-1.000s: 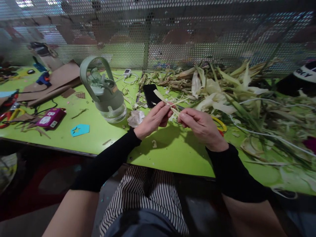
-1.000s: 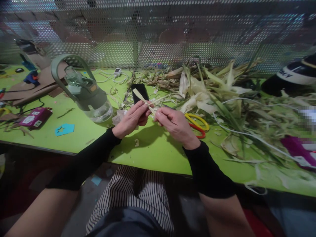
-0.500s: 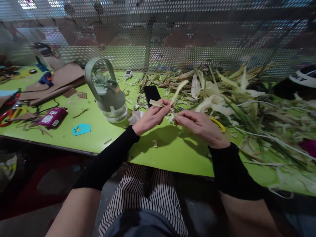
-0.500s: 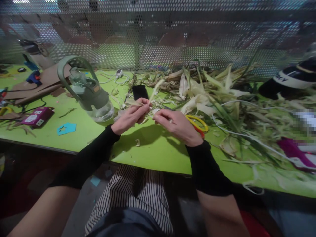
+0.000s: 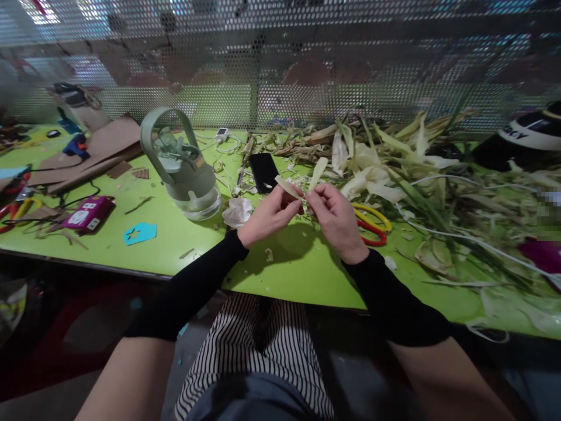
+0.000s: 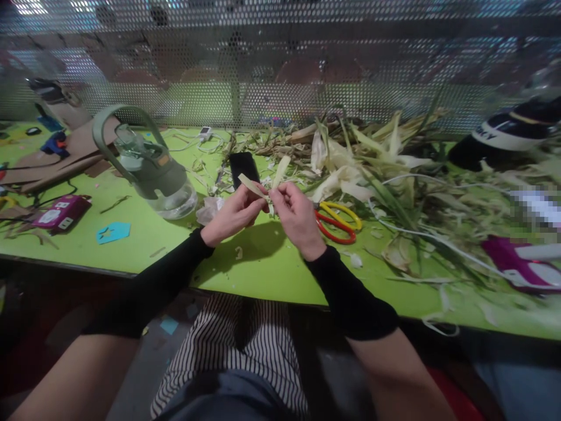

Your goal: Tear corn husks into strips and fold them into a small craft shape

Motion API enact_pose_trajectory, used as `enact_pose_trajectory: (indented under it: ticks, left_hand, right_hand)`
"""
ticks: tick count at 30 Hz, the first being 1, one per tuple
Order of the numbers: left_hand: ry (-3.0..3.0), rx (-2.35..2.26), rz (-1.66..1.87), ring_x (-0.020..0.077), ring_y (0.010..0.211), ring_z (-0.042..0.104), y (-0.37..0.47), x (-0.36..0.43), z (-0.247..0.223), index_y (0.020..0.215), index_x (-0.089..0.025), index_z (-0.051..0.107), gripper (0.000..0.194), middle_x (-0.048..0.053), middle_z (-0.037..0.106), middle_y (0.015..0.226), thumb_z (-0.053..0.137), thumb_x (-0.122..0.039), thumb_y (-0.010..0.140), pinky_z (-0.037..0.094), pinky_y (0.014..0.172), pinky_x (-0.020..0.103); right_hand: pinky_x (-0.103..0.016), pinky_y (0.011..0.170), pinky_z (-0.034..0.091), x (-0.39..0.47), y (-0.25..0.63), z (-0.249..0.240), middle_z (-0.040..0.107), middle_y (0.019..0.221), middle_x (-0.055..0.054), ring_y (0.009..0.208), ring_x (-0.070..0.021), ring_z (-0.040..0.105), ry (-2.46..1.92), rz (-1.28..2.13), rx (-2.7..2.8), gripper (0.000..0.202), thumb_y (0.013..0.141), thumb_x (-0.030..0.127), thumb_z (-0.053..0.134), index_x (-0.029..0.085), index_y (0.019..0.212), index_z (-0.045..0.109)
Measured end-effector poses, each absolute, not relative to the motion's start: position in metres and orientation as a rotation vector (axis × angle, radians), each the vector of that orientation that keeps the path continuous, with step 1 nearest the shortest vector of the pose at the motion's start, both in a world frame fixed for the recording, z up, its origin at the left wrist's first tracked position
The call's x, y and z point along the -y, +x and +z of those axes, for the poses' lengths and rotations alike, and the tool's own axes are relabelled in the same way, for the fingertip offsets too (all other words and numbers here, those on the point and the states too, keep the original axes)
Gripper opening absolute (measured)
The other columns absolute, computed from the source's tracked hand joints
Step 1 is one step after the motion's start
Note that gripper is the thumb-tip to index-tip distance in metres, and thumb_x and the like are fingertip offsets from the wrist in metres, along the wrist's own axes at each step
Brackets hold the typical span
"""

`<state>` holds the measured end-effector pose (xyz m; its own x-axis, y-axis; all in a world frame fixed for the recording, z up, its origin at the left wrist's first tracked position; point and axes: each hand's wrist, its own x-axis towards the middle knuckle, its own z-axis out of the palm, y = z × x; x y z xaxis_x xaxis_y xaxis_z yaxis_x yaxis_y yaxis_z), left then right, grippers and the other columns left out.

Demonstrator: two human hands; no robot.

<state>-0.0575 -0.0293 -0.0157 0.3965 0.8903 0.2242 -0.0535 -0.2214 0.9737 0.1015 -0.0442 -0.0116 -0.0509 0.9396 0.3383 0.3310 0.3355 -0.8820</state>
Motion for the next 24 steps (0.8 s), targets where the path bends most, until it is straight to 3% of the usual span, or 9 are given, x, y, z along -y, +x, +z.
enact_pose_trajectory:
  ticks: [4,10,19,24]
  left_hand:
    - [1.465,-0.791,1.014,0.0038,0.054,0.049,-0.057,0.031,-0.014,0.101,-0.017,0.051,0.003,-0.003,0.06,0.079,0.051,-0.019,0.099,0.041,0.051,0.018]
    - [1.403,-0.81,1.144,0.0039,0.055,0.037,-0.053,0.036,-0.015,0.096,-0.016,0.056,0.01,-0.005,0.048,0.072,0.053,-0.024,0.101,0.037,0.054,0.018]
    - [1.447,-0.798,1.138,0.0066,0.055,0.037,-0.051,0.043,-0.01,0.091,-0.018,0.058,0.013,-0.005,0.041,0.065,0.053,-0.025,0.101,0.036,0.054,0.02]
    - [1.345,-0.78,1.127,0.0051,0.051,0.03,-0.053,0.042,-0.012,0.095,-0.017,0.057,0.013,-0.007,0.037,0.064,0.052,-0.026,0.102,0.029,0.048,0.02]
  right_hand:
    - [-0.031,0.053,0.031,0.046,0.099,-0.013,0.048,0.065,0.003,0.056,-0.0131,0.041,-1.191,0.707,1.573,0.035,0.094,0.054,0.062,0.025,0.081,0.049]
    - [-0.03,0.049,0.023,0.048,0.093,-0.017,0.034,0.063,0.005,0.052,-0.0119,0.027,-1.151,0.775,1.459,0.034,0.093,0.053,0.063,0.026,0.08,0.048]
    - [-0.028,0.048,0.024,0.044,0.094,-0.014,0.04,0.065,0.004,0.052,-0.0111,0.029,-1.141,0.829,1.291,0.031,0.085,0.05,0.069,0.025,0.08,0.051]
    - [-0.028,0.049,0.028,0.043,0.096,-0.017,0.041,0.067,0.004,0.054,-0.0122,0.033,-1.158,0.816,1.341,0.034,0.089,0.056,0.065,0.026,0.083,0.049]
